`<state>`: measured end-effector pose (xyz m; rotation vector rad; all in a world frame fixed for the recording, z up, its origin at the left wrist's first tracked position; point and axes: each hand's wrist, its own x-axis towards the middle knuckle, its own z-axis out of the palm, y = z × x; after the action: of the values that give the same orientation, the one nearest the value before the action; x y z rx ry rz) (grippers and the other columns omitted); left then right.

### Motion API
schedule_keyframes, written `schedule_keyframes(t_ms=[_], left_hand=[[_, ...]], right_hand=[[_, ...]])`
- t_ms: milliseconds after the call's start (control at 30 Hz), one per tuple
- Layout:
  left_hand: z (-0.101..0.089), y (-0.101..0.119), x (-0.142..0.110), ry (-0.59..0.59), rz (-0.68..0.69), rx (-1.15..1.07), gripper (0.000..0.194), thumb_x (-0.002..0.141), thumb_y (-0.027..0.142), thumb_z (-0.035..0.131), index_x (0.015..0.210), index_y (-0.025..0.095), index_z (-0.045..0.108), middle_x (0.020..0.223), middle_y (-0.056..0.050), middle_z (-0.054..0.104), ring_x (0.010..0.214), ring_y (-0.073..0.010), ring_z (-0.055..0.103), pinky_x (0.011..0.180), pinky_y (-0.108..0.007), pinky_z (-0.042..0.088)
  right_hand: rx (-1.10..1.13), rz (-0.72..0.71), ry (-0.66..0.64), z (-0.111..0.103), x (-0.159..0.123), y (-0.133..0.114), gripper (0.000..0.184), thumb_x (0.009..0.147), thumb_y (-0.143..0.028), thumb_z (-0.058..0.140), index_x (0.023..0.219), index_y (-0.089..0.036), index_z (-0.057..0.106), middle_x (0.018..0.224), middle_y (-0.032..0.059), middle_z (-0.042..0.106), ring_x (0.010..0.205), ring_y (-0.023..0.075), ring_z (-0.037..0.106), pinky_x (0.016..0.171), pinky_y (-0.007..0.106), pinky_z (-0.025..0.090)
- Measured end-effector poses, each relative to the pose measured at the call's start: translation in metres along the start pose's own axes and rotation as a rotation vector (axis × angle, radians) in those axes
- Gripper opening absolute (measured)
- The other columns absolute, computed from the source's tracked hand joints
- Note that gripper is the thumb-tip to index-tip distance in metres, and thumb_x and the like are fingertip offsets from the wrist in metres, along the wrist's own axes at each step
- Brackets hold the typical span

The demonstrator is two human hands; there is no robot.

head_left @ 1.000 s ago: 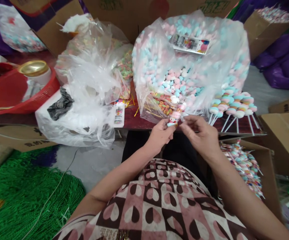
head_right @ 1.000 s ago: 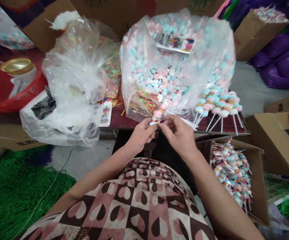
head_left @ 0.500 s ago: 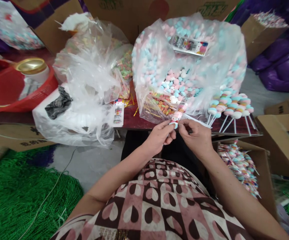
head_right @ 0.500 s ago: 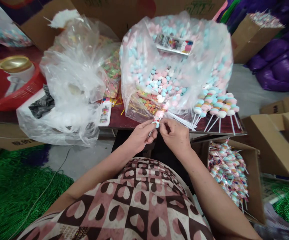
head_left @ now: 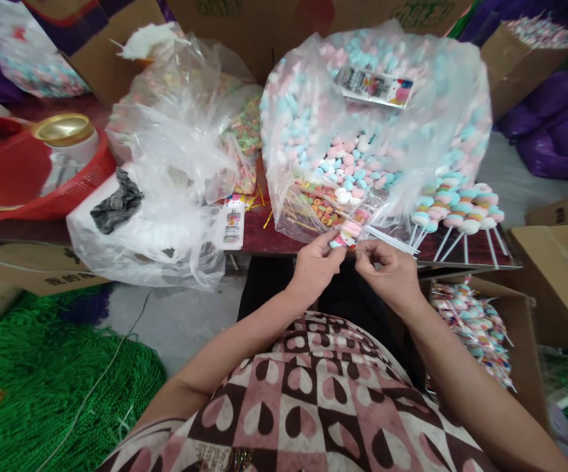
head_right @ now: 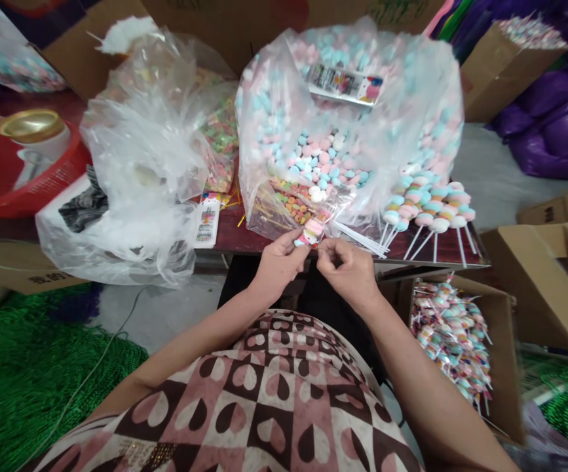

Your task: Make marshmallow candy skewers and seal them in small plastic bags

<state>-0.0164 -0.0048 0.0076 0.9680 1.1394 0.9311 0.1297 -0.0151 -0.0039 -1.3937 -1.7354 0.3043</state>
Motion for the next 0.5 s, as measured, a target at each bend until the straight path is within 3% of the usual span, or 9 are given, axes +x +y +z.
schedule_keyframes(t_ms=[100,167,233,333,500], left_hand=[[-0.003,0.003,0.003,-0.132,-0.085,-0.094,0.034,0.076,0.028,0.057,0.108,0.019,0.062,0.05,0.01,0.043,0.039,-0.0045,0.033,0.041,-0.02,0.019],[-0.006,0.003,0.004,-0.247,-0.166,-0.246,0.018,0.077,0.031,0.053,0.087,0.018,0.058,0.051,0.008,0.043,0.037,-0.0043,0.03,0.039,-0.02,0.014],[-0.009,0.002,0.005,-0.302,-0.198,-0.345,0.014,0.077,0.032,0.052,0.075,0.018,0.051,0.052,0.007,0.044,0.037,-0.0039,0.031,0.038,-0.02,0.013],[-0.009,-0.002,0.005,-0.312,-0.174,-0.366,0.015,0.076,0.03,0.059,0.075,0.018,0.048,0.053,0.007,0.044,0.037,-0.0032,0.033,0.038,-0.019,0.013],[-0.006,-0.006,0.002,-0.261,-0.146,-0.292,0.019,0.08,0.035,0.06,0.082,0.019,0.05,0.053,0.008,0.046,0.036,-0.0033,0.035,0.038,-0.019,0.014]], right_hand=[[0.05,0.09,-0.032,0.0,-0.001,0.004,0.009,0.08,-0.02,0.055,0.075,-0.019,0.062,0.06,-0.0022,0.06,0.051,0.0118,0.056,0.051,0.024,0.044],[0.033,0.09,-0.037,0.0,-0.004,0.003,0.009,0.083,-0.021,0.055,0.082,-0.018,0.064,0.066,-0.0002,0.064,0.056,0.0135,0.059,0.056,0.026,0.048],[-0.009,0.055,0.024,0.0,-0.005,-0.001,0.012,0.085,-0.02,0.055,0.092,-0.018,0.065,0.074,0.0018,0.068,0.062,0.0146,0.062,0.061,0.027,0.05],[-0.098,-0.087,0.093,-0.001,-0.005,-0.007,0.014,0.088,-0.019,0.057,0.099,-0.018,0.066,0.081,0.0034,0.07,0.067,0.0148,0.065,0.066,0.027,0.052],[-0.263,-0.275,0.032,-0.001,0.001,-0.005,0.013,0.09,-0.02,0.058,0.097,-0.019,0.069,0.09,0.0078,0.073,0.078,0.0181,0.068,0.068,0.028,0.052]])
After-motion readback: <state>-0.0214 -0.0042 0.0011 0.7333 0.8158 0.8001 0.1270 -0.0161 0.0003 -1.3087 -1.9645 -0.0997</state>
